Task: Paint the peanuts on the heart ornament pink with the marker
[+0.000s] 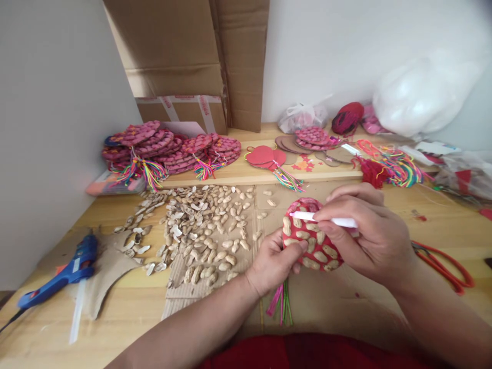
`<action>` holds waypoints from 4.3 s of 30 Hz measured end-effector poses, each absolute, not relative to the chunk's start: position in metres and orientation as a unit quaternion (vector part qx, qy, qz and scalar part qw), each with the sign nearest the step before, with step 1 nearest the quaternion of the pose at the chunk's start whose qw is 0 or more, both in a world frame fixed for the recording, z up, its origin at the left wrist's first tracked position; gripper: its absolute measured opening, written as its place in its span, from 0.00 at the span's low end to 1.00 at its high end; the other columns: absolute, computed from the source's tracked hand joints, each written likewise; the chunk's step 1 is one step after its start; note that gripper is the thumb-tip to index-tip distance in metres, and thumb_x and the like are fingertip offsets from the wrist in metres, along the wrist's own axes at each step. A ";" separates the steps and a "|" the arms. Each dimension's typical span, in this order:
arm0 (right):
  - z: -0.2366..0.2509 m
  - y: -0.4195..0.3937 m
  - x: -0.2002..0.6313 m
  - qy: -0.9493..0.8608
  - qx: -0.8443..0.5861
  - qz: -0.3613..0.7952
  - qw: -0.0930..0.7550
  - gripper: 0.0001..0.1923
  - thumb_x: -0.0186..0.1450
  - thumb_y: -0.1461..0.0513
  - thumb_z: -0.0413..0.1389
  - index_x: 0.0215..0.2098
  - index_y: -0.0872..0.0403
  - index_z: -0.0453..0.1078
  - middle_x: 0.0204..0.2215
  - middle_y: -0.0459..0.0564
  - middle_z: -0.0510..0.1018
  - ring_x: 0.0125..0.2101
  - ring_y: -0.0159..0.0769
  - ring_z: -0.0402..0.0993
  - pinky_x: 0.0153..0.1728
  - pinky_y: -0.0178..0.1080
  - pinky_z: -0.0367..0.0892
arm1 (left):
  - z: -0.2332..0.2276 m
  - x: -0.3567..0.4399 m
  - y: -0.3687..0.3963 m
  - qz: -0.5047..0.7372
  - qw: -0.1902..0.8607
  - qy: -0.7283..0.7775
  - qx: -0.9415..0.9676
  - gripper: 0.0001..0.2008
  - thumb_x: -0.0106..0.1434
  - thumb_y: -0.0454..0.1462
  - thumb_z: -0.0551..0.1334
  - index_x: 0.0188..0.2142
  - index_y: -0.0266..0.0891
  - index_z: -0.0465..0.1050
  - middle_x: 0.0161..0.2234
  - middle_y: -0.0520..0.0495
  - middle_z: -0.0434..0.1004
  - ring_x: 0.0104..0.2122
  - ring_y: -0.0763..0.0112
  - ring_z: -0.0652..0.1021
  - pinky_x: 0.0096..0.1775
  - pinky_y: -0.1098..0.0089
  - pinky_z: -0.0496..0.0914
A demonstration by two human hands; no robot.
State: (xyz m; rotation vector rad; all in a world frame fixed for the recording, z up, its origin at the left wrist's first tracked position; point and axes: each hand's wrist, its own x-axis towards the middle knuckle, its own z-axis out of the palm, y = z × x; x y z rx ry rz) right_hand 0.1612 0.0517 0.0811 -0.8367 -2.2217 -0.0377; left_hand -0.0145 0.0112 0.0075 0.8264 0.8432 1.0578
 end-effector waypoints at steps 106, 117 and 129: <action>0.073 0.065 0.227 -0.710 -0.576 -0.101 0.391 0.06 0.66 0.57 0.59 0.31 0.47 0.73 0.26 0.46 0.79 0.32 0.41 0.73 0.36 0.44 0.65 | 0.002 -0.020 0.011 0.452 0.757 0.402 0.247 0.25 0.48 0.50 0.78 0.31 0.36 0.70 0.21 0.56 0.71 0.16 0.84 0.67 0.16 0.83 0.49; 0.058 0.071 0.227 -0.720 -0.594 -0.077 0.350 0.09 0.65 0.55 0.58 0.30 0.50 0.75 0.28 0.49 0.83 0.33 0.44 0.76 0.41 0.48 0.66 | 0.005 -0.021 0.009 0.425 0.754 0.423 0.268 0.25 0.50 0.51 0.78 0.33 0.36 0.72 0.23 0.56 0.73 0.17 0.84 0.68 0.15 0.83 0.50; 0.057 0.071 0.227 -0.724 -0.599 -0.070 0.334 0.10 0.65 0.54 0.58 0.31 0.50 0.75 0.29 0.50 0.83 0.34 0.45 0.76 0.41 0.48 0.67 | 0.003 -0.020 0.009 0.405 0.758 0.423 0.288 0.26 0.49 0.53 0.77 0.34 0.37 0.73 0.24 0.54 0.75 0.16 0.84 0.67 0.17 0.82 0.51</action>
